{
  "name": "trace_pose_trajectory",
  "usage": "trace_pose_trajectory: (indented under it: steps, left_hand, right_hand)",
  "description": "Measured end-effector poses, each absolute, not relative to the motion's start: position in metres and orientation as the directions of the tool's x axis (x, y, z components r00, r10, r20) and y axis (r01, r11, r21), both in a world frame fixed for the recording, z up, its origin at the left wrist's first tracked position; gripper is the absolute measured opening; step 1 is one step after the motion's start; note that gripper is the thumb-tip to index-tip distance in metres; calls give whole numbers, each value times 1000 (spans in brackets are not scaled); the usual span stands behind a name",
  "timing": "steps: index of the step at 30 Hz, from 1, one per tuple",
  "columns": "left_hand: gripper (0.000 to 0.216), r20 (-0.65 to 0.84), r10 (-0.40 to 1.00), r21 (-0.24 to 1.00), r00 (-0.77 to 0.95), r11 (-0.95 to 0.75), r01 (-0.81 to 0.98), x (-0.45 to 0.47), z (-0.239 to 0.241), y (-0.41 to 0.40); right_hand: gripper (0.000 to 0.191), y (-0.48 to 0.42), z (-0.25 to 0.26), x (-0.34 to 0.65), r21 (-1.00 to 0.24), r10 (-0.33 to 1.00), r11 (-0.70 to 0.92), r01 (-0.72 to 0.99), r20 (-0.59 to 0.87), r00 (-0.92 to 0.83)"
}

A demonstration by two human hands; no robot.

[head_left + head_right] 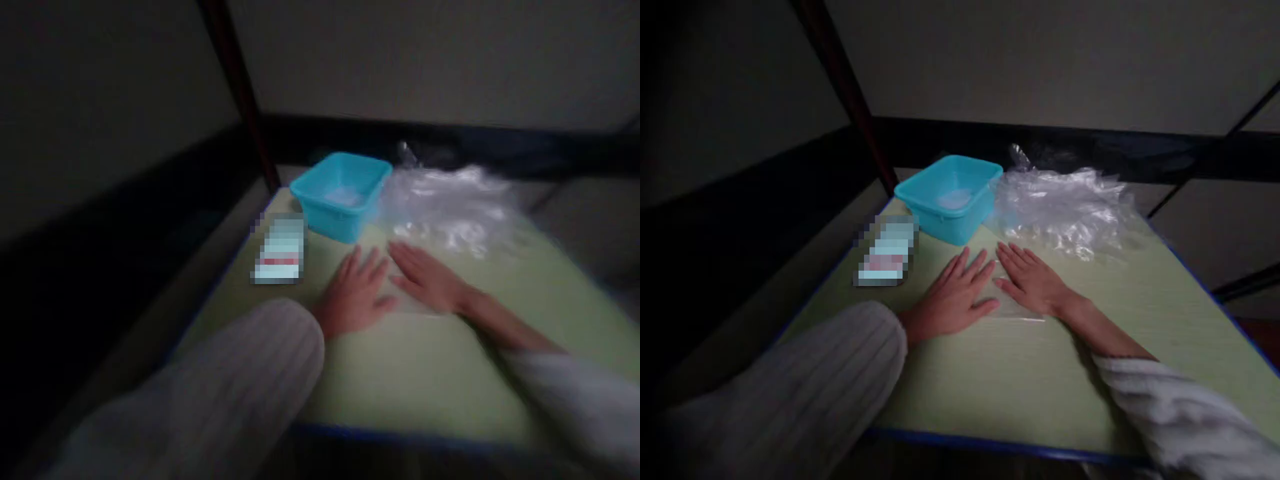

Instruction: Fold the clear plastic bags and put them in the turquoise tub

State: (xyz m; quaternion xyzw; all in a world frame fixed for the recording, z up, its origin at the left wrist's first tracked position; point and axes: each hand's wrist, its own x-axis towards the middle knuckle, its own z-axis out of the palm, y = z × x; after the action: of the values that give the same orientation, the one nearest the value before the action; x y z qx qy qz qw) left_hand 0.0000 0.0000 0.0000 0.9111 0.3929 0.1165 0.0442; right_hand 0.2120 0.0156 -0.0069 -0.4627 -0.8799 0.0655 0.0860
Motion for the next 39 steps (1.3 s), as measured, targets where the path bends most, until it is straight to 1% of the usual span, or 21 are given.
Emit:
trace_pose_trajectory:
  steps: [2,5,7,9,10,12,15,17,20,24,27,29,32,35,38,39]
  left_hand:
    - [76,173,740,199,650,-672,713,1,1,1]
    - [76,213,735,276,644,-677,682,-4,4,3]
    - [70,277,711,339,646,-701,627,-12,7,6]
    - [59,358,656,348,665,-754,556,-23,9,7]
    - [53,384,604,318,698,-796,515,-30,10,7]
    - [42,404,499,233,767,-867,441,-41,12,5]
    - [37,401,428,161,810,-903,397,-52,14,2]
    - [36,379,420,143,825,-907,396,-55,15,2]
    - [34,325,424,141,845,-905,401,-54,19,2]
    - [34,312,429,130,848,-903,409,-50,24,3]
    - [36,297,433,127,851,-901,414,-49,26,2]
    - [38,290,443,130,849,-897,423,-48,27,1]
    - [35,291,452,132,843,-892,433,-47,26,1]
    - [26,312,457,145,833,-889,433,-46,24,2]
    - [15,347,474,176,809,-880,441,-44,21,5]
    - [14,362,484,195,797,-875,443,-44,20,6]
  right_hand:
    - [70,16,-6,213,-260,829,559,788,165,-534]
    - [62,9,5,218,-367,803,595,715,288,-521]
    - [50,-2,18,225,-421,763,646,636,356,-539]
    - [33,-17,33,233,-424,696,712,560,322,-641]
    - [27,-24,39,237,-403,657,745,532,303,-690]
    - [20,-35,48,243,-318,591,802,507,291,-752]
    - [17,-45,51,247,-159,539,842,515,249,-805]
    - [17,-47,50,246,-77,529,847,526,220,-820]
    - [19,-48,45,242,3,544,831,556,201,-814]
    - [25,-50,41,238,69,552,812,579,230,-801]
    - [26,-51,43,238,89,544,813,575,234,-806]
    - [26,-52,46,239,65,553,812,581,235,-799]
    - [26,-52,49,241,-40,612,775,630,297,-733]
    - [22,-52,49,243,-159,678,721,675,367,-637]
    - [18,-50,49,243,-217,697,700,680,415,-585]
    - [17,-49,50,243,-227,697,699,678,428,-575]
